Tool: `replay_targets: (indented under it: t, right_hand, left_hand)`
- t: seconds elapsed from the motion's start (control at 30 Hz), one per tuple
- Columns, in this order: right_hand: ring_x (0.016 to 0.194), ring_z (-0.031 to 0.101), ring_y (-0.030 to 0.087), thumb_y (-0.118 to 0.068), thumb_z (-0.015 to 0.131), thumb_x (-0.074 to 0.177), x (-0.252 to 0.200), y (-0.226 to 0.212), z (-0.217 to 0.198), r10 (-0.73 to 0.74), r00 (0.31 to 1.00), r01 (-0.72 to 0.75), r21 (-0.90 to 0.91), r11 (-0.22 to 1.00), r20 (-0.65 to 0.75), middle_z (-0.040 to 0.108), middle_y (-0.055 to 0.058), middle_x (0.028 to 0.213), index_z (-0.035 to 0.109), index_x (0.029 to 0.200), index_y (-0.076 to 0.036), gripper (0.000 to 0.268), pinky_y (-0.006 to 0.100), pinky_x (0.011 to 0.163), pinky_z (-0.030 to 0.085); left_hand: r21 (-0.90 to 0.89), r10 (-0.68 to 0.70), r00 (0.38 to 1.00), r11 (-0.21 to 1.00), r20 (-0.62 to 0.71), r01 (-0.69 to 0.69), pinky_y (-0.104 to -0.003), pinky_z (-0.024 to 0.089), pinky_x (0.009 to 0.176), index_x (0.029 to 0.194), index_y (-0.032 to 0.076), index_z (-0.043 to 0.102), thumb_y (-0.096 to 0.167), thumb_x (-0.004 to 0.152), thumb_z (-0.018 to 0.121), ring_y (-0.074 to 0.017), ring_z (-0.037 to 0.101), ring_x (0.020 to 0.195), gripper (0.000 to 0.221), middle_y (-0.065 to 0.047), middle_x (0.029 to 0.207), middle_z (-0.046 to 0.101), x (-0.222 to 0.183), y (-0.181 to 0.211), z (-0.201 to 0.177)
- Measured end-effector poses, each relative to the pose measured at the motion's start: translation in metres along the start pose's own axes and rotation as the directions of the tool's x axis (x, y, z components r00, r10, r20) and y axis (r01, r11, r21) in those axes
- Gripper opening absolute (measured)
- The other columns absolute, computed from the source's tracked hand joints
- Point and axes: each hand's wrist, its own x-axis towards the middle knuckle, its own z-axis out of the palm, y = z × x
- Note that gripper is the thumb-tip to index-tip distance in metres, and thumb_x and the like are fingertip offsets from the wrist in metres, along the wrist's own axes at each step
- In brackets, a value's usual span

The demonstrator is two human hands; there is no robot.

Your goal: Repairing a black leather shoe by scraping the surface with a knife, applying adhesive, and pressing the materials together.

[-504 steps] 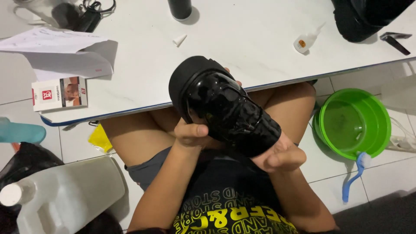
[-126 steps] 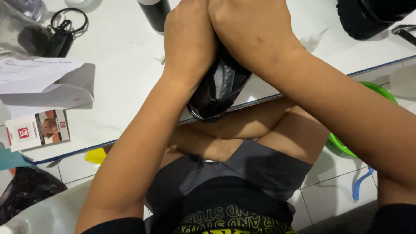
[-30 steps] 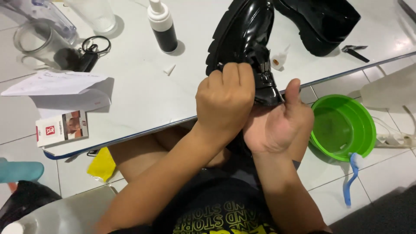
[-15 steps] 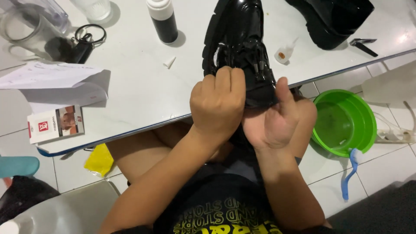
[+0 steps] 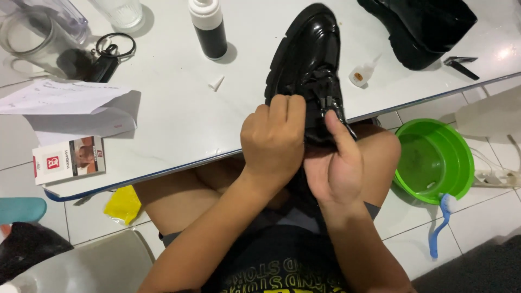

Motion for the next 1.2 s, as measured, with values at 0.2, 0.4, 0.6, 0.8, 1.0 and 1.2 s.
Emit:
replay_targets:
  t: [0.2,0.4,0.6,0.8,1.0,1.2]
  right_hand:
    - [0.132,0.058,0.034,-0.017,0.05,0.102,0.006,-0.013,0.0,0.151,0.986,-0.151,-0.011,0.989,0.075,0.065,0.021,0.135,0.061,0.135,0.004,0.041,0.057,0.123,0.035]
    - [0.136,0.056,0.035,-0.015,0.043,0.102,-0.004,-0.031,0.029,0.219,0.963,-0.237,0.109,0.965,0.156,0.065,0.019,0.137,0.06,0.134,0.005,0.041,0.057,0.124,0.033]
    - [0.14,0.052,0.029,-0.013,0.049,0.109,0.008,-0.046,0.017,0.24,0.894,-0.318,0.159,0.935,0.378,0.056,0.023,0.148,0.044,0.15,0.013,0.049,0.044,0.126,0.035]
    - [0.148,0.04,0.035,-0.018,0.046,0.097,0.022,-0.055,0.017,0.32,0.87,-0.365,0.053,0.929,0.376,0.044,0.028,0.155,0.03,0.156,0.016,0.07,0.055,0.131,0.027]
    - [0.163,-0.003,0.044,-0.017,0.053,0.099,0.013,-0.114,0.017,0.478,0.735,-0.368,-0.31,0.877,0.481,-0.001,0.04,0.168,-0.003,0.156,0.011,0.085,0.059,0.132,0.004]
    - [0.124,0.057,0.041,0.024,0.057,0.112,0.041,-0.111,-0.053,-0.326,0.795,0.509,-0.855,-0.099,0.511,0.054,0.034,0.136,0.041,0.151,0.009,0.045,0.044,0.105,0.051]
  left_hand:
    - [0.019,-0.037,0.998,0.999,0.044,0.036,-0.023,0.03,0.038,0.069,0.012,0.059,-0.005,0.078,0.059,-0.0116,0.039,0.041,0.02,0.004,0.058,0.042,-0.01,-0.003,0.008]
    - [-0.034,-0.086,0.99,0.995,0.116,0.09,-0.025,0.033,0.039,0.072,0.011,0.06,-0.001,0.08,0.061,-0.0128,0.044,0.041,0.014,0.003,0.058,0.044,-0.004,-0.005,0.014]
    - [0.015,-0.125,0.964,0.992,0.236,0.125,-0.035,0.04,0.051,0.093,0.006,0.059,0.003,0.082,0.066,-0.0214,0.044,0.056,0.013,-0.008,0.08,0.047,-0.008,0.0,0.018]
    - [-0.066,-0.146,0.922,0.981,0.359,0.181,-0.043,0.043,0.051,0.094,0.005,0.056,0.0,0.076,0.066,-0.028,0.051,0.054,0.021,-0.011,0.079,0.051,-0.004,-0.008,0.028]
    - [-0.102,-0.188,0.885,0.962,0.426,0.254,-0.045,0.047,0.049,0.093,0.003,0.058,0.006,0.076,0.072,-0.0334,0.059,0.05,0.022,-0.013,0.076,0.061,0.015,-0.019,0.045]
    - [-0.232,-0.167,0.877,0.927,0.451,0.295,-0.05,0.049,0.064,0.088,0.001,0.061,0.005,0.077,0.069,-0.0424,0.061,0.065,0.015,-0.018,0.078,0.066,0.033,-0.045,0.064]
